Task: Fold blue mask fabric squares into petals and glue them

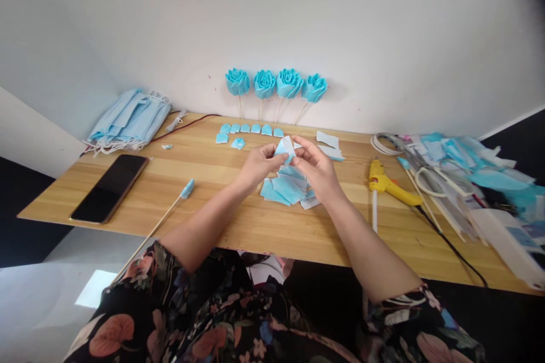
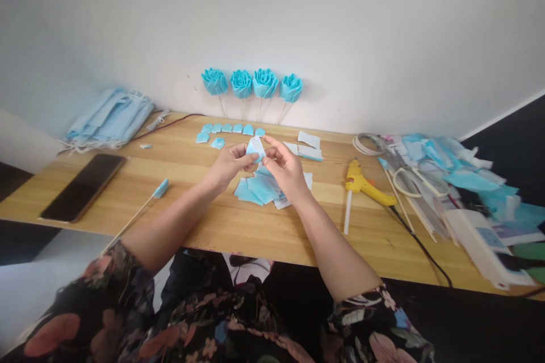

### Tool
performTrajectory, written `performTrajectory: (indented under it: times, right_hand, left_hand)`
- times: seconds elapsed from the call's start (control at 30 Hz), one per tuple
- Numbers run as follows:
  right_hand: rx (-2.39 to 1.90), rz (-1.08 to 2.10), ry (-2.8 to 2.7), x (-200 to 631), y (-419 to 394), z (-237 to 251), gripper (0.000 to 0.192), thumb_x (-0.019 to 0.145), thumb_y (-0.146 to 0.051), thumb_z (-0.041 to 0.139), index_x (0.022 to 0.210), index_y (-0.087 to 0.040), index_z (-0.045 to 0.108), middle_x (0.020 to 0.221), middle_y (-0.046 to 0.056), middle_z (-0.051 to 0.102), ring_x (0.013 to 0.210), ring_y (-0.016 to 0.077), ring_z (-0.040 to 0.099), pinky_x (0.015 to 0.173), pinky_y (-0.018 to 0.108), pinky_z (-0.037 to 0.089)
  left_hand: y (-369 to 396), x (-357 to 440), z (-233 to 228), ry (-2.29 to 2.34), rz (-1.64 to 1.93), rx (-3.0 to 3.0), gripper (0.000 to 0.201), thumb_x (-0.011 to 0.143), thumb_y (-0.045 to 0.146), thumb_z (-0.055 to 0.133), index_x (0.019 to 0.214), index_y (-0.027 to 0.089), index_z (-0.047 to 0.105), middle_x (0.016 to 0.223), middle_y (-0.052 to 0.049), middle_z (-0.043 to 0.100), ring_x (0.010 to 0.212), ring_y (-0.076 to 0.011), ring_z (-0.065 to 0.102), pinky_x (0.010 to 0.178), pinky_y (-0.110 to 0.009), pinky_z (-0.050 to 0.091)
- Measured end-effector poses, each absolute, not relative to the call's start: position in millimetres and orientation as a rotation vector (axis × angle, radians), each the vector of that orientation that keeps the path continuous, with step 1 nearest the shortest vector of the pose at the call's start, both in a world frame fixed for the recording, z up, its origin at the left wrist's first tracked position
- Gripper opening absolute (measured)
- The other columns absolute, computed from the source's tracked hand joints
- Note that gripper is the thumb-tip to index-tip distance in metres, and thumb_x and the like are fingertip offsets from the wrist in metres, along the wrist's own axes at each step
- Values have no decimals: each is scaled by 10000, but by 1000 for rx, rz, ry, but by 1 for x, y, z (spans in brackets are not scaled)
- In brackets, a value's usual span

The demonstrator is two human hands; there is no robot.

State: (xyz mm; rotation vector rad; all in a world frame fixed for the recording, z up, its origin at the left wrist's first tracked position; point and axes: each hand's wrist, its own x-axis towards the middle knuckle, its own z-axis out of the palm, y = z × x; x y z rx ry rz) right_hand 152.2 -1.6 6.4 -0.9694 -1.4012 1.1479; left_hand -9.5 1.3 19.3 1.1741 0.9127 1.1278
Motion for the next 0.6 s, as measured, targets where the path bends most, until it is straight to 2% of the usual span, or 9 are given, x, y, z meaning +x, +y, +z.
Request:
performTrajectory:
  times: [0.2,0.4,0.6]
  right_hand:
    - [-989,1099,-1405,155,-2,9,427,807,-314,667,1234,-289,663,934,15,663,848,161,613,798,343,546]
    - [-1001,1071,-1406,155,1,7,455,776,-284,694,1229,-268,663,834,-12,617,744,124,574,707,291,505]
    - [-999,1027,-1436,155,1,8,445,779,-310,698,1220,-256,665,816,-9,623,772,145,589,745,317,518]
  left_hand:
    - [2,-10,19,881,1107,1179,166,752,257,687,719,140,575,606,43,499,556,-65,431,563,-230,340]
    - [2,-10,18,890,1090,1200,135,782,206,665,727,136,564,600,46,505,543,-54,439,542,-211,343]
    - [5,-11,16,914,1056,1186,143,809,213,664,759,140,551,649,13,610,565,-74,547,565,-218,431]
